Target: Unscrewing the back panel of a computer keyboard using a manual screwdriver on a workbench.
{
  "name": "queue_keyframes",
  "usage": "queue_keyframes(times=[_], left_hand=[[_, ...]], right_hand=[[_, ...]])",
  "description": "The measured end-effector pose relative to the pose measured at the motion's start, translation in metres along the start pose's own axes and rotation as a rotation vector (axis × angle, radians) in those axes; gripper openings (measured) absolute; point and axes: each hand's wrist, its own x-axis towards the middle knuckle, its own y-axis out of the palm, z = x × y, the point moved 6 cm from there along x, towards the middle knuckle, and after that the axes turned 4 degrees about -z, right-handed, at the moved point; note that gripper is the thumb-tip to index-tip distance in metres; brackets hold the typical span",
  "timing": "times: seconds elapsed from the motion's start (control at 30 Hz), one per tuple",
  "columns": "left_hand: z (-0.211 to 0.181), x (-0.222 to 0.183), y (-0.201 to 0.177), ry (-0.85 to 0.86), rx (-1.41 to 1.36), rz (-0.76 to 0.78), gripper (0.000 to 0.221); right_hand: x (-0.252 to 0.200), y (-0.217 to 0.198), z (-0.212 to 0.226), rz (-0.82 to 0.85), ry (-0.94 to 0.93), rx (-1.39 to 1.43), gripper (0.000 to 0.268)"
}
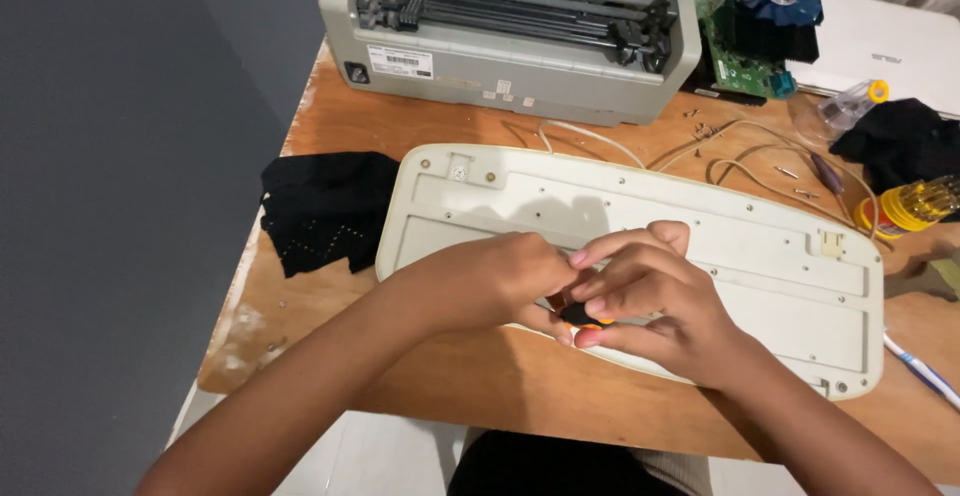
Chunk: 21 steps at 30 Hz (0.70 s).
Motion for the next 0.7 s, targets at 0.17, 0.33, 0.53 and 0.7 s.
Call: queue_keyframes(times=[0.17,0.33,0.53,0.7], left_hand=[[0.001,-0.003,-0.001,-0.023,-0.025,-0.087,0.039],[0.0,-0.002,-0.008,-0.137,-0.122,-0.097,0.033],[0.002,0.006,-0.013,-0.042,-0.272,0.068,0.019],[-0.006,-0.002,-0.025,-0.276,-0.279,0.113,0.011]], right_hand=[[0.005,-0.003,-0.005,0.058,0.022,0.064,0.035],[0.003,-0.017,-0.01,0.09,0.054,-0.011,0.035],[-0.003,-0.026,-0.008,0.125,0.094,0.01,0.037],[0.001,-0.008,0.002,0.123,0.082,0.023,0.03]])
